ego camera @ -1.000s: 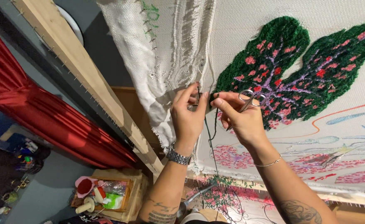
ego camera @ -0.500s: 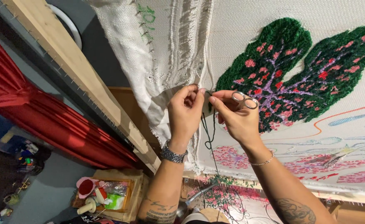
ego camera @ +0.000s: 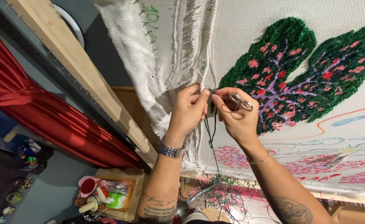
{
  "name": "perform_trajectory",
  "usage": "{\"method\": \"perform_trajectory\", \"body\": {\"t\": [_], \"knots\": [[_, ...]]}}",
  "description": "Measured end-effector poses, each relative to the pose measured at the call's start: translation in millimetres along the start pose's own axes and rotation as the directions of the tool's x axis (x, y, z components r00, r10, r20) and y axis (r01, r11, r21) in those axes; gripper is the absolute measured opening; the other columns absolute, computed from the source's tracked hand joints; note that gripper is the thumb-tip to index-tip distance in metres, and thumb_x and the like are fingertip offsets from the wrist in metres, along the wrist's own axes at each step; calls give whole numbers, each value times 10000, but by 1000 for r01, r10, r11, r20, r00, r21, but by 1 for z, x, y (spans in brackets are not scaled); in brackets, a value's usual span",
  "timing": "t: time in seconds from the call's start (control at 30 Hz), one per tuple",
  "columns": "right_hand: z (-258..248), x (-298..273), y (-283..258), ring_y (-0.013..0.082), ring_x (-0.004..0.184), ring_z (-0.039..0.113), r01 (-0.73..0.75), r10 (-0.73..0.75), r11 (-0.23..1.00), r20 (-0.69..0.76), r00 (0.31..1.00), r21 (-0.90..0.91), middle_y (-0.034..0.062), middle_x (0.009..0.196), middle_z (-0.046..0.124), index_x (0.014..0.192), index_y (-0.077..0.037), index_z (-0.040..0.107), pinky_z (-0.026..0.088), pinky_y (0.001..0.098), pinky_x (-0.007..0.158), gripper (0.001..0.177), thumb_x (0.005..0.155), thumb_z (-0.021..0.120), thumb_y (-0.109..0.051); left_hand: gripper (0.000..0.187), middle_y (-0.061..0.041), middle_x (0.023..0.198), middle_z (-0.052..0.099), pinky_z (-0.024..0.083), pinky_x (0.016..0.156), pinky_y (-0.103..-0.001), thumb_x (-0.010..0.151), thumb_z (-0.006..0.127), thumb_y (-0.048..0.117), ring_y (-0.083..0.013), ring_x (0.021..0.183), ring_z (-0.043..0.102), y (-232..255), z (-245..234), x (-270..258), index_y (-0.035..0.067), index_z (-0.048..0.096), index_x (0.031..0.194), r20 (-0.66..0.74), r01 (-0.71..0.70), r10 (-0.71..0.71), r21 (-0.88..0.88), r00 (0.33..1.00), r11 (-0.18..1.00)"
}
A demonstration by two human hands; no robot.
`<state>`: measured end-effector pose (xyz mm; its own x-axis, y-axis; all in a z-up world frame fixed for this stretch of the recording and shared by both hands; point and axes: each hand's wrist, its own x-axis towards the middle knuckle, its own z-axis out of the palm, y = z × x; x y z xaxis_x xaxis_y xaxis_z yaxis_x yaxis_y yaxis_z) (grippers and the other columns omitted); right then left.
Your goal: Finishing a handmade rug by pulling yarn through the backing and trimming excess thread with scissors.
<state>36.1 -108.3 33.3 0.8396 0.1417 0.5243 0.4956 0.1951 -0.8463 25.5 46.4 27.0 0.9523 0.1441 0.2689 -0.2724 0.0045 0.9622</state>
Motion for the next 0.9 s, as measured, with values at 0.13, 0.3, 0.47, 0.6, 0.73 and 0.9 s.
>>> {"method": "perform_trajectory", "body": {"t": [0.13, 0.3, 0.47, 0.6, 0.73, 0.9], "knots": [[2, -1, 0, 28, 601, 569, -15, 15, 1000, -8, 1000, -10, -4, 774, 682, 1039, 10, 682, 441, 199, 491, 130, 960, 746, -72, 239, 19, 619, 583, 402, 441, -216, 1041, 615, 200, -30, 500, 499, 4, 0, -2, -39, 619, 1061, 14, -14, 14, -30, 1000, 999], [4, -1, 5, 13, 599, 483, -3, 2, 999, -28, 1000, -37, -20, 759, 613, 1008, -9, 656, 362, 188, 502, 115, 986, 753, -65, 187, 40, 643, 598, 405, 462, -203, 1023, 644, 195, -12, 531, 499, 1, -4, 1, 8, 646, 1020, 64, -31, 39, -116, 997, 993], [7, 1, 1, 11, 715, 567, 171, -177, 964, -12, 984, -202, -25, 848, 662, 1018, 1, 643, 466, 181, 583, 128, 977, 753, -51, 207, 51, 639, 590, 391, 463, -197, 1021, 674, 208, -5, 531, 486, 1, -2, 2, 24, 659, 929, 12, -73, 75, -85, 997, 994], [4, -3, -10, 34, 737, 576, 118, -128, 966, -31, 991, -228, -15, 850, 671, 999, -3, 665, 484, 202, 599, 127, 944, 774, -38, 222, 62, 635, 583, 395, 463, -191, 1014, 675, 223, 1, 525, 486, -1, 1, 4, 35, 670, 895, -38, -78, 76, -56, 996, 995], [-19, -6, -7, 100, 782, 601, 338, -375, 878, -48, 926, -340, 33, 927, 635, 975, 10, 645, 486, 246, 680, 278, 1100, 665, -237, 223, 58, 631, 582, 403, 462, -190, 1009, 677, 225, -4, 519, 490, 4, 1, 5, 32, 679, 896, -56, -65, 64, -10, 996, 998], [-47, -11, -10, 121, 777, 460, 261, -262, 964, 18, 965, 48, -11, 932, 567, 932, -35, 645, 374, 264, 727, 817, 1159, 213, -691, 204, 38, 646, 617, 441, 473, -194, 1008, 655, 183, -20, 541, 550, 6, -2, 4, 20, 671, 885, -23, -72, 72, 20, 997, 997]]}}
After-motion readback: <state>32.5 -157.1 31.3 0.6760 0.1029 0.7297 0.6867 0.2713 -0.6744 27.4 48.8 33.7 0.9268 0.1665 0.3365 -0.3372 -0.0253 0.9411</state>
